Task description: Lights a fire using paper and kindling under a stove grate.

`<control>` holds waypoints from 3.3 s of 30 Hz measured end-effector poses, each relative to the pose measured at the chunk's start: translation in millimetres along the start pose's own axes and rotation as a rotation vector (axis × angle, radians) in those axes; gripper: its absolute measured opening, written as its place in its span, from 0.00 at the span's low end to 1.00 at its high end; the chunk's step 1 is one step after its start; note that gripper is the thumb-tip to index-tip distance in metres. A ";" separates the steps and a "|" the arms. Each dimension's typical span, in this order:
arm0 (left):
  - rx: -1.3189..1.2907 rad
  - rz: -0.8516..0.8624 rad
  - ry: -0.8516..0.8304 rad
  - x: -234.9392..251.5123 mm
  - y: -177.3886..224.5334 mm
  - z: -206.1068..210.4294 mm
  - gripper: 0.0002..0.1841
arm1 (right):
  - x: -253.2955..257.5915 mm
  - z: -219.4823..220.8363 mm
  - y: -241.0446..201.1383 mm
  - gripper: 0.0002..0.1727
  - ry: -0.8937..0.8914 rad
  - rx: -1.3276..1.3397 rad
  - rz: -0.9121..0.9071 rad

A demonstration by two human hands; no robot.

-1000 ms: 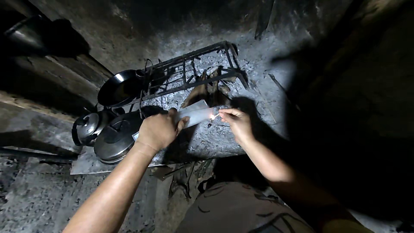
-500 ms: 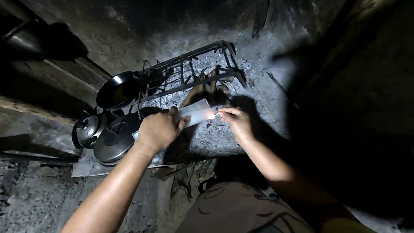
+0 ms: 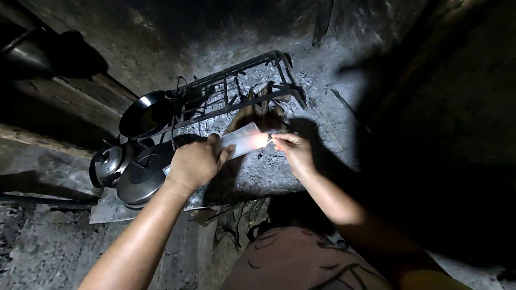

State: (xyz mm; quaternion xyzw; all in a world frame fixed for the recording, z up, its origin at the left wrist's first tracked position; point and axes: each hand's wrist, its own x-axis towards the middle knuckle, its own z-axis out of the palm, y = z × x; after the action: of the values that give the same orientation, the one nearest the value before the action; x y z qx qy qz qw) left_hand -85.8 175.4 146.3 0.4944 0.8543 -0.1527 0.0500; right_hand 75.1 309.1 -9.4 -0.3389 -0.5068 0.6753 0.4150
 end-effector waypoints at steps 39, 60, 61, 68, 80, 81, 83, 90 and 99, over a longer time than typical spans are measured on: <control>-0.138 -0.023 0.210 10.8 -1.4 -23.8 0.34 | 11.8 4.9 -32.7 0.06 0.018 -0.112 -0.253; 0.014 -0.003 0.308 14.9 8.7 -19.2 0.32 | 19.1 18.5 -36.1 0.04 0.040 -0.288 -0.240; 0.028 0.006 0.323 14.2 9.9 -18.9 0.30 | 18.9 19.8 -37.2 0.04 0.038 -0.291 -0.233; 0.066 0.050 0.401 16.6 11.5 -12.6 0.31 | 18.6 24.9 -34.6 0.04 0.041 -0.385 -0.293; -0.018 -0.054 0.297 39.3 23.7 -31.8 0.32 | 46.1 41.0 -32.1 0.03 0.129 -0.125 -0.276; -0.039 -0.067 0.277 45.2 25.2 -36.9 0.32 | 53.3 43.1 -34.2 0.03 0.128 -0.107 -0.271; -0.072 -0.109 0.215 60.9 28.0 -51.8 0.33 | 71.5 48.9 -39.1 0.04 0.125 -0.075 -0.257; -0.220 -0.213 0.177 133.3 34.2 -98.8 0.33 | 129.7 60.9 -83.2 0.30 0.134 -0.109 -0.272; -0.245 -0.182 -0.070 204.1 51.8 -89.0 0.33 | 57.3 66.0 -46.4 0.11 -0.187 -0.693 -0.617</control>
State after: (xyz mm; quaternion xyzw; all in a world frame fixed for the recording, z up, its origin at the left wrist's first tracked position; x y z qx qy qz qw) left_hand -138.7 396.4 171.5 0.3993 0.9056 -0.0683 0.1259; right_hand 2.8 340.9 50.2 -0.2289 -0.8146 0.3391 0.4111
